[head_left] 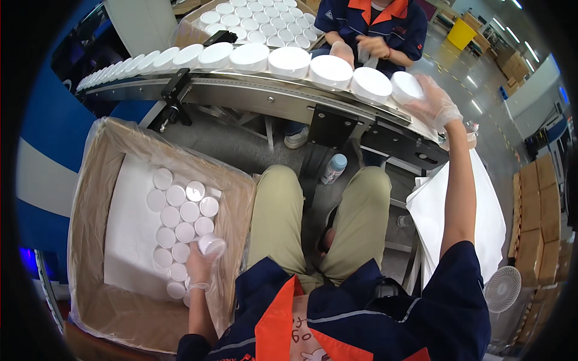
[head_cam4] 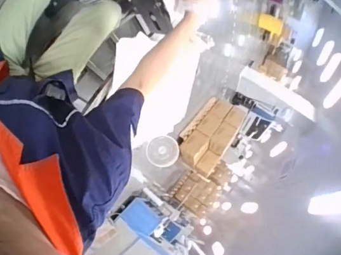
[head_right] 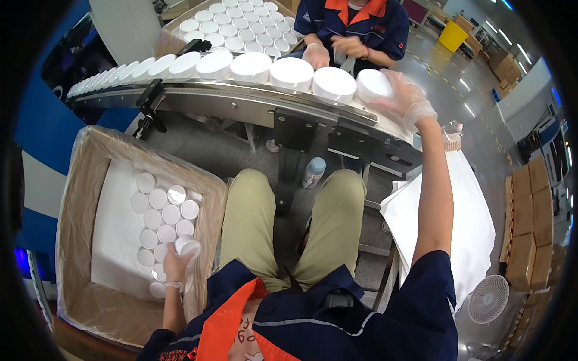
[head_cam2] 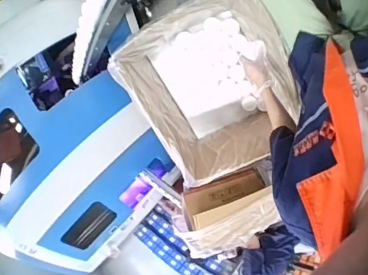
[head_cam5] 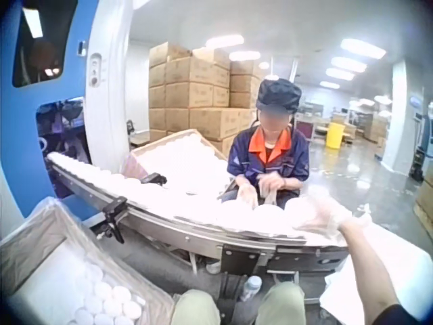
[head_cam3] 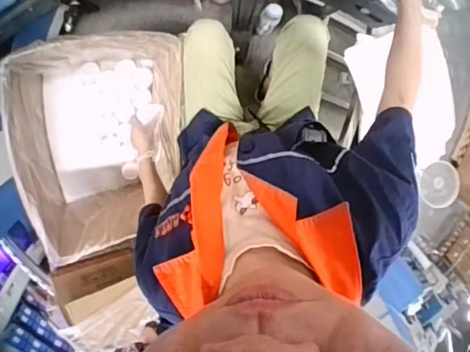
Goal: The person packs plastic lids from a conveyor belt into a box, places a stack of foam sheets into the box, and removes their gloves.
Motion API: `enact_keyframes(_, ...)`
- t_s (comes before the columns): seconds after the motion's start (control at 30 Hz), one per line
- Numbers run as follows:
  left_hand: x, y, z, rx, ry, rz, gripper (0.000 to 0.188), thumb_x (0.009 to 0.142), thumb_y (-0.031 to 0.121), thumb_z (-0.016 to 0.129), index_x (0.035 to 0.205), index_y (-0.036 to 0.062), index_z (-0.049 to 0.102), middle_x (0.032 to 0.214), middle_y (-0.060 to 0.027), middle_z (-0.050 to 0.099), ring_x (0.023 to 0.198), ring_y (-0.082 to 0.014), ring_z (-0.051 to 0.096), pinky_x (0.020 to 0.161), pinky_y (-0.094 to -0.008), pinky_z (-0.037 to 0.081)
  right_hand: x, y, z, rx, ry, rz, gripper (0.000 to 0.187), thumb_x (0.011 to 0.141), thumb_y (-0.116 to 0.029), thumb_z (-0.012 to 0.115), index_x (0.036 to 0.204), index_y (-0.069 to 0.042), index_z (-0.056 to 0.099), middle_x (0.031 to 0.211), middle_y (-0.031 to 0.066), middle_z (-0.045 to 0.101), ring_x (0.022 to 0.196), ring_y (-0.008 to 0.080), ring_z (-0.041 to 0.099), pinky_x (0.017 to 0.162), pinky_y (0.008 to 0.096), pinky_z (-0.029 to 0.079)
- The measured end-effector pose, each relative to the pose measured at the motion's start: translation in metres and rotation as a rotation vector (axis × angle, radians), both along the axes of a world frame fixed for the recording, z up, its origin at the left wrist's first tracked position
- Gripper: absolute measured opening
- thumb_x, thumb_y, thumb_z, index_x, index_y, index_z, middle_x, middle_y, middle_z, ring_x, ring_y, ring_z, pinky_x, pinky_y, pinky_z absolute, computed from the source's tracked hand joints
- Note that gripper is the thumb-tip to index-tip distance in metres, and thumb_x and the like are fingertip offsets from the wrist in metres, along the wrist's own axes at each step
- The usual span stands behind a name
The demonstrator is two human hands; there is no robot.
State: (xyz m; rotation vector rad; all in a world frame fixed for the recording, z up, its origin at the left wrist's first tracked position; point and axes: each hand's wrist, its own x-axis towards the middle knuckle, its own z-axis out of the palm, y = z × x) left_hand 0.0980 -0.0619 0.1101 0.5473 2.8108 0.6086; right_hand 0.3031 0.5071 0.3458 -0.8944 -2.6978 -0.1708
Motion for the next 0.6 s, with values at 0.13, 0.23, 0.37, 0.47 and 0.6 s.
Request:
enact_keyframes(0.13, 0.005, 0.017, 0.007, 0.047, -0.061, 0.052, 0.042, 0.068, 0.029, 0.071, 0.096, 0.0025, 0.052, 0.082, -0.0206, 0.061, 0.076, -0.0364, 0.059, 0.063, -0.0409, 0.045, -0.021, -0.017, 0.007, -0.168, -0.109, 0.073, 0.064, 0.079, -0.049, 0.045, 0.124, -0.005, 0.038, 0.119, 0.02, 0.046, 0.11, 0.0339, 0.045, 0.095, 0.0362, 0.033)
enact_keyframes(0.23, 0.001, 0.01, -0.003, 0.315, -0.209, 0.069, 0.038, 0.072, 0.03, 0.068, 0.089, -0.0008, 0.054, 0.082, -0.0176, 0.061, 0.074, -0.028, 0.059, 0.065, -0.0362, 0.045, -0.03, -0.026, 0.007, -0.203, -0.019, 0.134, 0.068, 0.075, -0.057, 0.045, 0.123, -0.01, 0.042, 0.119, 0.0184, 0.048, 0.105, 0.0321, 0.049, 0.091, 0.0373, 0.037)
enact_keyframes(0.37, 0.011, 0.026, 0.009, 0.47, -0.334, 0.147, 0.039, 0.075, 0.032, 0.065, 0.088, -0.0036, 0.054, 0.08, -0.0129, 0.059, 0.072, -0.0181, 0.054, 0.064, -0.0324, 0.043, -0.02, -0.019, 0.008, -0.293, 0.007, 0.312, 0.055, 0.088, -0.048, 0.03, 0.116, -0.003, 0.047, 0.11, 0.0186, 0.052, 0.103, 0.0303, 0.05, 0.092, 0.0347, 0.036)
enact_keyframes(0.47, 0.019, 0.031, 0.002, 0.463, -0.267, 0.16, 0.04, 0.076, 0.032, 0.064, 0.091, -0.0038, 0.053, 0.08, -0.0129, 0.059, 0.072, -0.0192, 0.055, 0.063, -0.0334, 0.043, -0.027, -0.027, 0.001, -0.411, 0.292, 0.334, 0.055, 0.091, -0.045, 0.024, 0.113, 0.0, 0.048, 0.108, 0.0183, 0.053, 0.104, 0.0278, 0.049, 0.091, 0.0341, 0.035)
enact_keyframes(0.6, 0.043, 0.058, 0.024, 0.07, -0.099, 0.168, 0.042, 0.076, 0.032, 0.063, 0.094, -0.0034, 0.051, 0.083, -0.0183, 0.06, 0.076, -0.0309, 0.059, 0.064, -0.0379, 0.044, -0.021, -0.099, -0.013, -0.225, 0.863, 0.272, 0.048, 0.093, -0.037, 0.024, 0.106, 0.001, 0.051, 0.099, 0.0172, 0.055, 0.096, 0.028, 0.052, 0.086, 0.0331, 0.038)
